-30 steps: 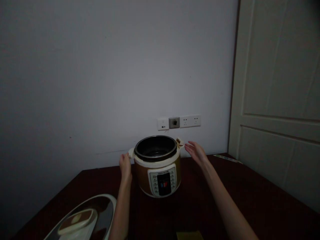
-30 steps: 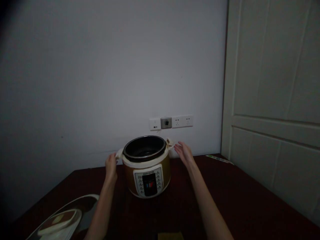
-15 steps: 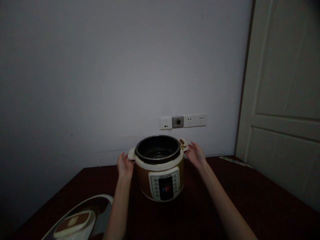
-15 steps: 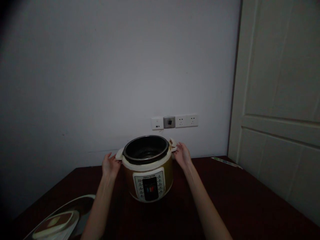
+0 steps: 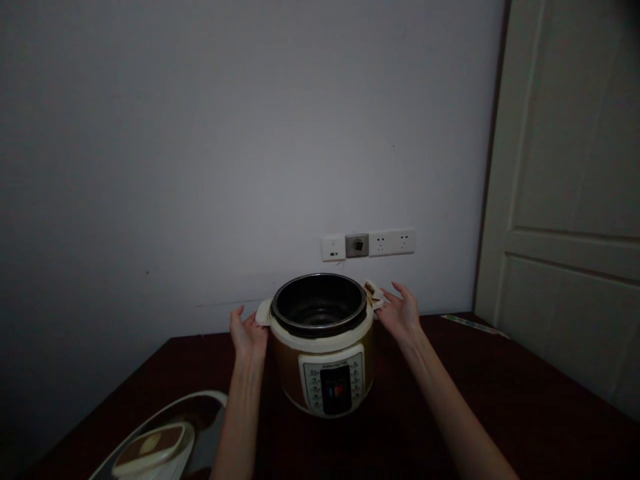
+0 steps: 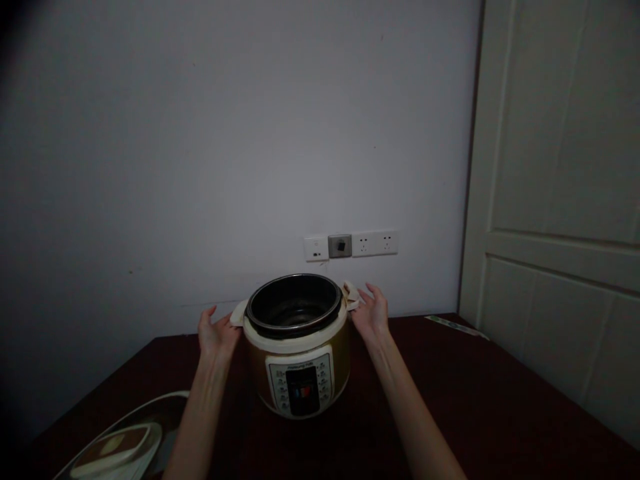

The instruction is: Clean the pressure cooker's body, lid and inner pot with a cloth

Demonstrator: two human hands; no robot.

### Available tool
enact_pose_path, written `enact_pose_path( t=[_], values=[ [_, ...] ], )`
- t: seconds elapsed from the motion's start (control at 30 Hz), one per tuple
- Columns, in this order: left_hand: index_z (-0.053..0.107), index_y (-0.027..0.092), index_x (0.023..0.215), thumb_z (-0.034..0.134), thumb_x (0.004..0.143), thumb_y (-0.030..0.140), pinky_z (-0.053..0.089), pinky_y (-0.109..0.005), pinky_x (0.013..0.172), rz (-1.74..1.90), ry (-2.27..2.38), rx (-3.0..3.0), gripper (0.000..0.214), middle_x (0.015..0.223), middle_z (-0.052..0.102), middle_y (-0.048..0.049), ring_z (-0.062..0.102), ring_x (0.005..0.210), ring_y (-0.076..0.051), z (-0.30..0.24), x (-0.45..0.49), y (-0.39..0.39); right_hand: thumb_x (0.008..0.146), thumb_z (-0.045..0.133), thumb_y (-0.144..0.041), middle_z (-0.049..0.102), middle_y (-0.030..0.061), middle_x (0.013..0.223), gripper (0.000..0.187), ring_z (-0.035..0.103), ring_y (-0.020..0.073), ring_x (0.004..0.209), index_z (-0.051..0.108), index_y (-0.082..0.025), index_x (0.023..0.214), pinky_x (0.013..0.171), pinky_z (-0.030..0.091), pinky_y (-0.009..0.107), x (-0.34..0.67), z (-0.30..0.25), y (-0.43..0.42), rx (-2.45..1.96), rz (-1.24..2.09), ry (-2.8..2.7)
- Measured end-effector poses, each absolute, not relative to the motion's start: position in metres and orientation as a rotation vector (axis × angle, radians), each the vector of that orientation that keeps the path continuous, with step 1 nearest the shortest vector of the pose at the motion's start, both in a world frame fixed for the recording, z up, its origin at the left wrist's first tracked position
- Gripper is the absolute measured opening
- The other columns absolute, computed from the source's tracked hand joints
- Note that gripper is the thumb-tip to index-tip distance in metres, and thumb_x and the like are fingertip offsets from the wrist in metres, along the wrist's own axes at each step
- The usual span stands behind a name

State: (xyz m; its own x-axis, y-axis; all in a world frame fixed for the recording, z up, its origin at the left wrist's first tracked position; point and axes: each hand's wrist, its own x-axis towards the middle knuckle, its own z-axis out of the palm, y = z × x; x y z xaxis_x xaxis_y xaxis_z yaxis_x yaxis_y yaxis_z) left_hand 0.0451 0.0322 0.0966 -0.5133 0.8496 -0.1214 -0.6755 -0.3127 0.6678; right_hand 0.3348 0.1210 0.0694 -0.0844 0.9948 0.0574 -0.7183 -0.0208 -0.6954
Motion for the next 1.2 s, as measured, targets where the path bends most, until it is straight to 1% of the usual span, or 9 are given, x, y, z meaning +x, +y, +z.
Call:
enact_pose_path(
  t=[0.13,0.3,0.4,0.5,0.7,0.83,0.93,1.07,1.2],
  values=[
    [0.056,0.009,0.093,0.038,0.082,0.027,0.051,-0.025,0.058,1.971,0.885,0.269,0.028,0.070,0.060,-0.0085,0.060,0.064,-0.017,0.100,0.044,0.034,0.076,0.045,-0.035,0.062,0.0102,0.084,0.023,0.064,0.0223,0.082,0.048,-0.018,0.091,0.070,0.057,0.035,0.337,0.069,0.120,-0.586,1.544,-0.609],
    [0.053,0.012,0.082,0.039,0.083,0.020,0.050,-0.021,0.053,1.989,0.889,0.217,0.017,0.065,0.057,-0.0055,0.058,0.057,-0.014,0.104,0.044,0.031,0.077,0.045,-0.030,0.062,0.0107,0.083,0.024,0.064,0.0213,0.076,0.049,-0.016,0.095,0.063,0.057,0.031,0.340,0.074,0.111,-0.542,1.591,-0.551],
    [0.052,0.013,0.077,0.037,0.084,0.016,0.049,-0.020,0.053,1.995,0.891,0.217,0.017,0.064,0.058,-0.0052,0.058,0.055,-0.013,0.107,0.045,0.028,0.079,0.045,-0.024,0.061,0.0093,0.079,0.023,0.063,0.0192,0.069,0.049,-0.013,0.099,0.057,0.056,0.029,0.341,0.079,0.106,-0.481,1.641,-0.392],
    [0.051,0.013,0.075,0.036,0.085,0.015,0.048,-0.019,0.050,1.995,0.907,0.201,0.017,0.062,0.057,-0.0049,0.057,0.053,-0.012,0.110,0.047,0.026,0.080,0.045,-0.022,0.061,0.0083,0.076,0.023,0.061,0.0182,0.064,0.050,-0.012,0.101,0.053,0.055,0.028,0.342,0.083,0.103,-0.476,1.659,-0.339],
    [0.049,0.014,0.075,0.037,0.083,0.013,0.047,-0.019,0.049,2.016,0.909,0.132,0.014,0.062,0.054,-0.0038,0.055,0.051,-0.012,0.109,0.047,0.032,0.079,0.048,-0.019,0.061,0.0071,0.076,0.022,0.061,0.0175,0.062,0.050,-0.012,0.099,0.056,0.055,0.028,0.344,0.079,0.108,-0.474,1.648,-0.352],
    [0.047,0.015,0.076,0.039,0.081,0.011,0.047,-0.020,0.050,2.051,0.906,0.086,0.010,0.062,0.051,-0.0018,0.054,0.052,-0.012,0.105,0.044,0.037,0.078,0.047,-0.018,0.061,0.0059,0.076,0.020,0.061,0.0168,0.062,0.050,-0.014,0.097,0.054,0.054,0.027,0.345,0.076,0.113,-0.496,1.634,-0.370],
    [0.047,0.015,0.077,0.039,0.080,0.011,0.048,-0.021,0.051,2.038,0.915,0.073,0.010,0.064,0.051,-0.0027,0.055,0.054,-0.013,0.104,0.043,0.038,0.078,0.047,-0.019,0.061,0.0056,0.076,0.019,0.061,0.0169,0.061,0.051,-0.016,0.096,0.054,0.055,0.028,0.345,0.076,0.112,-0.506,1.621,-0.368],
    [0.048,0.014,0.077,0.038,0.078,0.010,0.048,-0.021,0.051,2.013,0.909,0.084,0.011,0.066,0.053,-0.0043,0.055,0.055,-0.013,0.105,0.044,0.038,0.079,0.046,-0.020,0.060,0.0058,0.072,0.017,0.061,0.0173,0.061,0.052,-0.015,0.095,0.054,0.055,0.028,0.344,0.080,0.109,-0.537,1.626,-0.343],
    [0.045,0.016,0.075,0.039,0.077,0.008,0.047,-0.021,0.050,2.043,0.933,0.033,0.010,0.064,0.051,-0.0021,0.054,0.053,-0.012,0.105,0.044,0.041,0.080,0.045,-0.018,0.060,0.0044,0.069,0.016,0.061,0.0161,0.060,0.052,-0.015,0.094,0.055,0.055,0.027,0.344,0.081,0.110,-0.529,1.652,-0.326]
  ],
)
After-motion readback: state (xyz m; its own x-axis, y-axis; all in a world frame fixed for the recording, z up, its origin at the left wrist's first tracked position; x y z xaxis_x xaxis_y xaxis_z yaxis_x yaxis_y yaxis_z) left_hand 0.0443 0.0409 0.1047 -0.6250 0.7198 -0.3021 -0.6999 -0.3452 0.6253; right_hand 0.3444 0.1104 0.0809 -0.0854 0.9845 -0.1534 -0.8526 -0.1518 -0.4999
